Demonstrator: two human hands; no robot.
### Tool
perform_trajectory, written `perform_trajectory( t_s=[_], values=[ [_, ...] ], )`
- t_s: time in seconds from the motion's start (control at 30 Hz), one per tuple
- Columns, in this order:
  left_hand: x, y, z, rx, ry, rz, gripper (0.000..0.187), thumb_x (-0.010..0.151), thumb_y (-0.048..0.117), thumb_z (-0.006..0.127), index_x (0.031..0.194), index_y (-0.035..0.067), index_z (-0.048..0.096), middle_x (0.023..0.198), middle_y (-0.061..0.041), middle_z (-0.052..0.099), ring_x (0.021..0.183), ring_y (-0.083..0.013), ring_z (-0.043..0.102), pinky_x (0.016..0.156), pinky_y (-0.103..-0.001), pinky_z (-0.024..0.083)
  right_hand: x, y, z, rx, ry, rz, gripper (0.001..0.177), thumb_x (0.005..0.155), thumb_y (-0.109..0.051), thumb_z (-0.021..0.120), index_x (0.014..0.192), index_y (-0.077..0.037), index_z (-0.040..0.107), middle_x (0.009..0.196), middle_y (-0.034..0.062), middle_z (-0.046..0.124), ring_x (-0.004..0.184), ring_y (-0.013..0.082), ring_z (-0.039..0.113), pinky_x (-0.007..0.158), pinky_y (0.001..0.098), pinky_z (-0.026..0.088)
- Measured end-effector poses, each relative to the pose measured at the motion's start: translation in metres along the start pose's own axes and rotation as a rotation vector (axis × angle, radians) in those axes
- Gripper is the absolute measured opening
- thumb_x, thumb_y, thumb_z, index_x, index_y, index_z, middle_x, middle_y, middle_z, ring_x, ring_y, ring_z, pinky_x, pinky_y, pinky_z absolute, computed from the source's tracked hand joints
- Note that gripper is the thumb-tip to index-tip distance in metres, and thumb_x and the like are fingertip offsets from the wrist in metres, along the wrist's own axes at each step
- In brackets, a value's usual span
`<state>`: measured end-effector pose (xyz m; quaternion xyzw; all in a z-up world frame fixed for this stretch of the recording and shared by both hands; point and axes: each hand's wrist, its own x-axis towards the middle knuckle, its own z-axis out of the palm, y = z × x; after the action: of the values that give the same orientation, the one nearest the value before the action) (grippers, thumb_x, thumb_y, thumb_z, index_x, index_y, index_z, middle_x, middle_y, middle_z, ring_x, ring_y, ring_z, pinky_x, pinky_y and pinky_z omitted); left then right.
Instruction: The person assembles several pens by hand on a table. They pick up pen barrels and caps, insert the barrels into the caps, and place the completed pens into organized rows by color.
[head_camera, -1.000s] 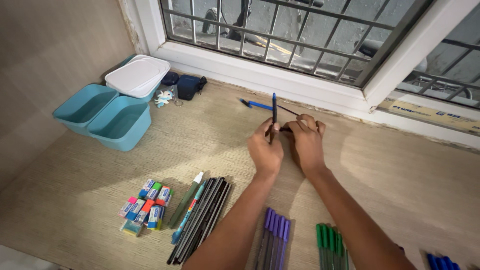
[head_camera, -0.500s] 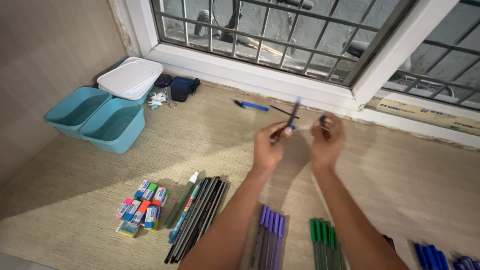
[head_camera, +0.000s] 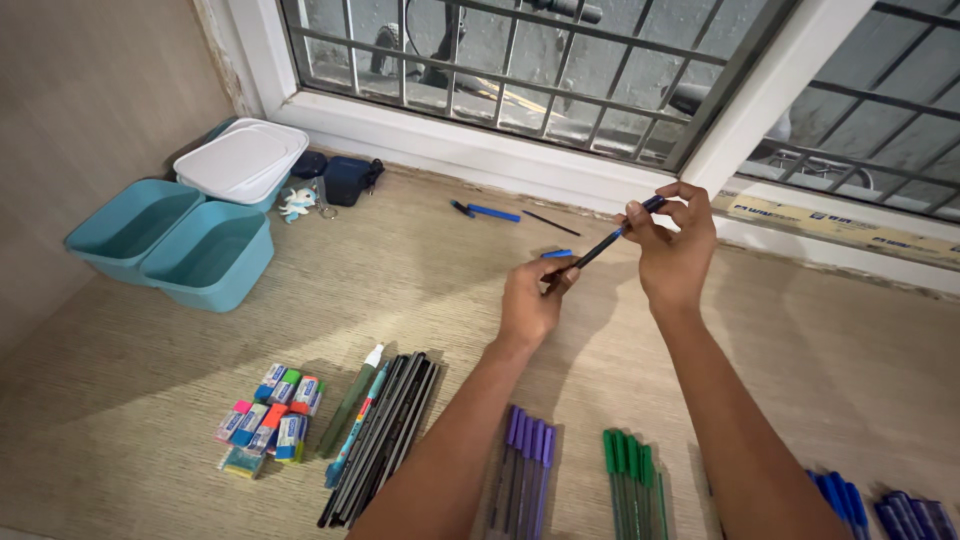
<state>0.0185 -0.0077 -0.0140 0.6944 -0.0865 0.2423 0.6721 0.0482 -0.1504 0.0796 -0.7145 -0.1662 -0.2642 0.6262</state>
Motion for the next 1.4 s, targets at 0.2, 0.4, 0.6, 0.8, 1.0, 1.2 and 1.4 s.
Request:
perform_trajectory(
  t_s=[0.2, 0.4, 0.6, 0.8, 1.0, 1.2, 1.4],
  values=[
    [-0.001, 0.003, 0.001, -0.013, -0.013, -0.002, 0.019, 0.093, 0.01, 0.073, 0.109, 0.001, 0.076, 0.095, -0.013, 0.076, 0.079, -0.019, 0.072, 0.07, -0.031, 0.06, -0.004, -0.002, 0.001, -0.064, -0.073, 0.009, 0.027, 0.099, 0.002, 0.069, 0.117, 0.004, 0.049, 0.096, 0.0154, 0.066, 0.088, 0.0211, 0.075, 0.071, 0.0287, 0.064],
    [-0.001, 0.008, -0.005, 0.131, -0.062, -0.08, 0.021, 0.091, 0.0, 0.066, 0.109, 0.002, 0.077, 0.079, -0.012, 0.075, 0.066, -0.0175, 0.071, 0.063, -0.032, 0.056, -0.016, 0.011, 0.008, -0.138, -0.15, 0.044, 0.018, 0.098, 0.002, 0.068, 0.11, 0.006, 0.055, 0.101, 0.0161, 0.069, 0.094, 0.0199, 0.074, 0.074, 0.031, 0.063],
    [-0.004, 0.007, -0.008, 0.162, -0.024, -0.054, 0.022, 0.09, -0.004, 0.062, 0.106, 0.002, 0.076, 0.081, -0.01, 0.075, 0.068, -0.0169, 0.072, 0.064, -0.033, 0.055, -0.012, 0.02, 0.011, -0.113, -0.22, 0.068, 0.024, 0.093, 0.005, 0.07, 0.11, 0.008, 0.053, 0.104, 0.0176, 0.071, 0.097, 0.0205, 0.075, 0.078, 0.0303, 0.063],
    [-0.005, 0.011, -0.008, 0.136, -0.102, -0.112, 0.018, 0.089, 0.005, 0.068, 0.103, 0.004, 0.079, 0.079, -0.009, 0.077, 0.067, -0.0146, 0.071, 0.065, -0.032, 0.056, -0.014, 0.014, 0.002, -0.164, -0.254, 0.134, 0.031, 0.088, 0.005, 0.074, 0.112, 0.006, 0.055, 0.105, 0.0164, 0.072, 0.097, 0.0218, 0.075, 0.08, 0.0306, 0.066],
    [-0.007, -0.003, 0.001, 0.078, -0.277, -0.086, 0.015, 0.09, 0.018, 0.08, 0.094, 0.004, 0.08, 0.079, -0.008, 0.078, 0.071, -0.0136, 0.074, 0.064, -0.028, 0.056, -0.027, 0.015, -0.028, -0.127, -0.277, 0.185, 0.041, 0.089, 0.001, 0.074, 0.128, 0.003, 0.061, 0.102, 0.016, 0.072, 0.091, 0.0203, 0.073, 0.077, 0.0311, 0.063],
    [0.0, -0.039, 0.008, -0.035, -0.194, 0.04, 0.012, 0.083, 0.013, 0.082, 0.091, 0.004, 0.081, 0.082, -0.006, 0.08, 0.073, -0.011, 0.075, 0.067, -0.027, 0.06, -0.034, -0.004, -0.084, -0.27, -0.183, 0.376, 0.053, 0.085, 0.001, 0.074, 0.137, -0.004, 0.062, 0.099, 0.0175, 0.074, 0.085, 0.0215, 0.072, 0.071, 0.0336, 0.064],
    [-0.009, -0.026, 0.023, 0.191, -0.349, -0.149, 0.011, 0.082, 0.013, 0.086, 0.091, 0.008, 0.082, 0.083, -0.005, 0.081, 0.073, -0.0084, 0.073, 0.068, -0.026, 0.06, -0.038, -0.036, -0.156, -0.465, -0.362, 0.532, 0.04, 0.083, -0.003, 0.079, 0.122, 0.001, 0.069, 0.094, 0.0198, 0.076, 0.079, 0.0239, 0.075, 0.07, 0.0352, 0.065]
  ],
)
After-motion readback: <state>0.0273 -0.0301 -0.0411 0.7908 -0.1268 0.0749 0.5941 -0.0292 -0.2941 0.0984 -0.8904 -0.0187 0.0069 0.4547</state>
